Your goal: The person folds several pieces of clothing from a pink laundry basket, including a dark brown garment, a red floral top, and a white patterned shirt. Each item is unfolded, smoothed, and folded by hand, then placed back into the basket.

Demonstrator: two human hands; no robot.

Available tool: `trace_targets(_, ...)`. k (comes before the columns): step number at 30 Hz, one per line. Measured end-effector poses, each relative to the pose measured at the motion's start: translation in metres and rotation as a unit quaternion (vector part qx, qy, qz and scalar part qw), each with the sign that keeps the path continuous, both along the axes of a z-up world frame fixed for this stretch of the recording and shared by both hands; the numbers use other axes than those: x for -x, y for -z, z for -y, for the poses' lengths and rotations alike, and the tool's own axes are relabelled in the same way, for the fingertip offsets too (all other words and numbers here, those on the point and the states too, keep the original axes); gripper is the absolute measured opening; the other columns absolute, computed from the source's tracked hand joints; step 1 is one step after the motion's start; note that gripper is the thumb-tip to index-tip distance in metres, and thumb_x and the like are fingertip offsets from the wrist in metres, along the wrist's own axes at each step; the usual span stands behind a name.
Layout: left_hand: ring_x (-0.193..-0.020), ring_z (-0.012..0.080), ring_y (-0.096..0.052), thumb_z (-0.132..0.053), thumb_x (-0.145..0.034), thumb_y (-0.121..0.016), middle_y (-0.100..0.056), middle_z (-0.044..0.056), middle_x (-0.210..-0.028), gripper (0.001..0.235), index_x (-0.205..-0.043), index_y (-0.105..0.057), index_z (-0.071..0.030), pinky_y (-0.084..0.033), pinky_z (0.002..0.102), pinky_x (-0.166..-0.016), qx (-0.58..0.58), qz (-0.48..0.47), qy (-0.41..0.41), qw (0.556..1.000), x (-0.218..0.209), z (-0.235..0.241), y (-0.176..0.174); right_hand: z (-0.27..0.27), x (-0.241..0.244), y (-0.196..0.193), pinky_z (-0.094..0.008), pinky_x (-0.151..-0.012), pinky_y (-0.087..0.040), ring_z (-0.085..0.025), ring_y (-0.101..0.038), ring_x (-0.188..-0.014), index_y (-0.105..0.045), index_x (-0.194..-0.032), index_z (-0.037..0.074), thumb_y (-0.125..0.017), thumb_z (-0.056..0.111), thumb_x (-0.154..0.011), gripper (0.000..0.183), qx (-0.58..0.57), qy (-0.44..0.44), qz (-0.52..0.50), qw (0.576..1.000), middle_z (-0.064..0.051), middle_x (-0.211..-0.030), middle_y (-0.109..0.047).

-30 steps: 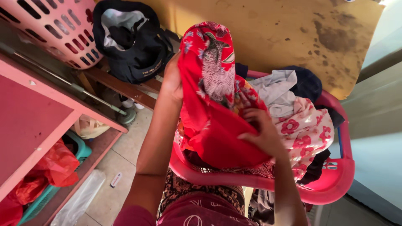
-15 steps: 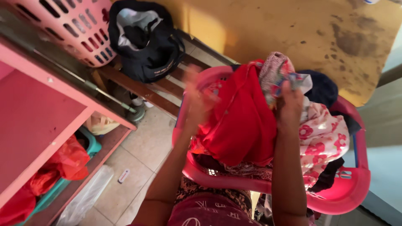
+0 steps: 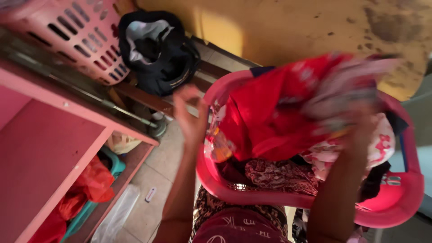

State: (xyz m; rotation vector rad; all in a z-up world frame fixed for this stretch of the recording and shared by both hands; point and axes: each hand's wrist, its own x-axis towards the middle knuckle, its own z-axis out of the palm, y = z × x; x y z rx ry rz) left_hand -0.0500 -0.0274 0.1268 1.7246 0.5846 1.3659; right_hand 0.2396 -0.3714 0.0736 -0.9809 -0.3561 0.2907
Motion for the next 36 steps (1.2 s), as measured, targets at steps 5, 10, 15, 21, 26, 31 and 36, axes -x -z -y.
trace_targets(5,-0.118,0.0385,-0.064,-0.014,-0.087,-0.077,-0.067,0.019,-0.125,0.043,-0.125,-0.06,-0.002,-0.048,0.05,-0.103,-0.121,-0.218,0.252,0.935,-0.067,0.085,0.087,-0.021,0.066,0.02,-0.027,-0.058,-0.042,-0.011,-0.054,-0.067,-0.066,-0.104,0.002,-0.069,0.029,-0.102,0.027,0.291,-0.111,0.088,0.946,-0.001,-0.08,-0.059)
trace_targets(10,-0.116,0.0421,-0.061,-0.023,-0.057,-0.086,-0.067,0.016,-0.121,0.062,-0.112,-0.065,-0.005,-0.03,0.086,-0.091,-0.214,-0.441,0.106,0.865,-0.099,0.092,0.108,0.01,0.072,0.005,-0.026,-0.067,-0.046,-0.008,-0.059,-0.069,-0.069,-0.108,-0.001,-0.069,0.022,-0.105,0.024,0.003,-0.148,0.09,0.985,0.0,-0.082,-0.065)
trace_targets(15,-0.092,0.0301,-0.061,-0.031,-0.099,-0.072,-0.065,0.016,-0.1,0.031,-0.113,-0.063,-0.004,-0.049,0.058,-0.089,0.004,-0.403,0.265,0.876,-0.074,0.056,0.09,0.04,0.044,0.012,-0.026,-0.081,-0.053,-0.012,-0.067,-0.091,-0.067,-0.12,-0.001,-0.06,0.011,-0.11,0.017,0.055,0.009,0.024,0.998,-0.004,-0.106,-0.071)
trace_targets(21,-0.115,0.0236,-0.064,-0.028,-0.102,-0.065,-0.067,0.008,-0.121,0.031,-0.127,-0.059,-0.01,-0.052,0.044,-0.101,0.453,0.243,0.51,0.69,-0.024,0.003,0.026,0.049,0.027,0.006,-0.042,-0.079,-0.045,-0.032,-0.06,-0.09,-0.065,-0.119,0.0,-0.057,0.007,-0.107,0.016,0.618,0.223,0.225,0.719,-0.019,-0.097,-0.064)
trace_targets(26,-0.121,0.0227,-0.064,-0.024,-0.108,-0.06,-0.068,0.007,-0.129,0.027,-0.132,-0.059,-0.011,-0.05,0.043,-0.105,0.466,0.278,0.526,0.654,-0.041,0.027,0.012,0.005,0.097,-0.033,-0.038,-0.105,-0.046,-0.026,-0.057,-0.118,-0.058,-0.122,0.004,-0.055,-0.006,-0.094,0.029,0.362,0.325,0.382,0.786,-0.016,-0.119,-0.061)
trace_targets(31,-0.125,0.0216,-0.06,-0.025,-0.107,-0.065,-0.066,0.006,-0.131,0.035,-0.137,-0.056,-0.008,-0.045,0.042,-0.111,0.459,0.287,0.507,0.671,-0.07,0.051,0.031,-0.081,0.147,-0.045,-0.044,-0.077,-0.058,-0.035,-0.071,-0.089,-0.069,-0.115,0.002,-0.078,0.021,-0.091,0.032,0.508,0.034,0.445,0.736,-0.016,-0.1,-0.073)
trace_targets(36,-0.146,0.0251,-0.046,-0.042,-0.089,-0.079,-0.056,0.01,-0.146,0.079,-0.147,-0.049,0.001,-0.034,0.041,-0.127,0.241,0.248,0.469,0.813,-0.061,0.079,0.04,-0.114,0.138,-0.034,-0.04,-0.09,-0.054,-0.025,-0.068,-0.104,-0.057,-0.137,-0.001,-0.079,0.012,-0.086,0.057,0.35,-0.164,0.325,0.863,-0.013,-0.114,-0.072)
